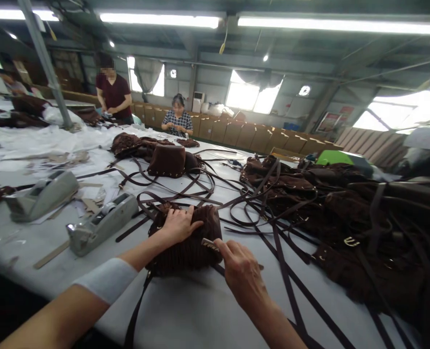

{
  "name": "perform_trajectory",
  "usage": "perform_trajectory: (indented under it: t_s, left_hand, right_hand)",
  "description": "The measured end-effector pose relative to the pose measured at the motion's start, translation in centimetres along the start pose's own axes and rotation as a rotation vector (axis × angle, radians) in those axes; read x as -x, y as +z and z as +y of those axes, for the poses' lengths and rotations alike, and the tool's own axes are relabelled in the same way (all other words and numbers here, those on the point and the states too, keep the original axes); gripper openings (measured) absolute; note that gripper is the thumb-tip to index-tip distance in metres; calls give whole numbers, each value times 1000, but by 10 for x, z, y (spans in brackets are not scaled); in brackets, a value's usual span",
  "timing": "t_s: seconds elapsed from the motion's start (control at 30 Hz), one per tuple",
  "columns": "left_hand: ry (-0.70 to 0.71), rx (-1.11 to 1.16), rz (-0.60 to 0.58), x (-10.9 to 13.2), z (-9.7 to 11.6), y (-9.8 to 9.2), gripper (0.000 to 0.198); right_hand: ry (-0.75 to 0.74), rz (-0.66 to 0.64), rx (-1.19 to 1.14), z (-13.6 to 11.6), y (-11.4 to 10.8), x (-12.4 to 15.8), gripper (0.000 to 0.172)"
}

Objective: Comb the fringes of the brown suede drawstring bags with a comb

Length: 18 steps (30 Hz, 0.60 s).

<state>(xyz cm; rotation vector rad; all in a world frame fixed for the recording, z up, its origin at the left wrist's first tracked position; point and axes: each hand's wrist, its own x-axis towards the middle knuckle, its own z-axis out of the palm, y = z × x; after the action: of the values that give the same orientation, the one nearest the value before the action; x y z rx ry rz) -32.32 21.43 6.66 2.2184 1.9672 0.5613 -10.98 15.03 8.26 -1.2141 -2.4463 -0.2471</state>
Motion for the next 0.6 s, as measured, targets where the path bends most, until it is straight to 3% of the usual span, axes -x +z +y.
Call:
perform_trajectory:
  t_s: [0.1, 0.27, 0.47, 0.6]
  left_hand:
    - [-30, 83, -133, -10, -18, 24, 32]
    - [-24, 185, -113, -18, -38, 24, 34]
    - [-62, 248, -114, -24, -55, 46, 32]
    - [-101, 283, -97, -31, -68, 57, 34]
  right_hand:
    - [-4, -71, 63, -8, 13, -14, 31]
    - [-15, -242, 73, -24, 52, -12, 31]
    - [-19, -209, -171, -36, 83, 62, 45]
    - [-194, -113, -234, -57, 85, 114, 22]
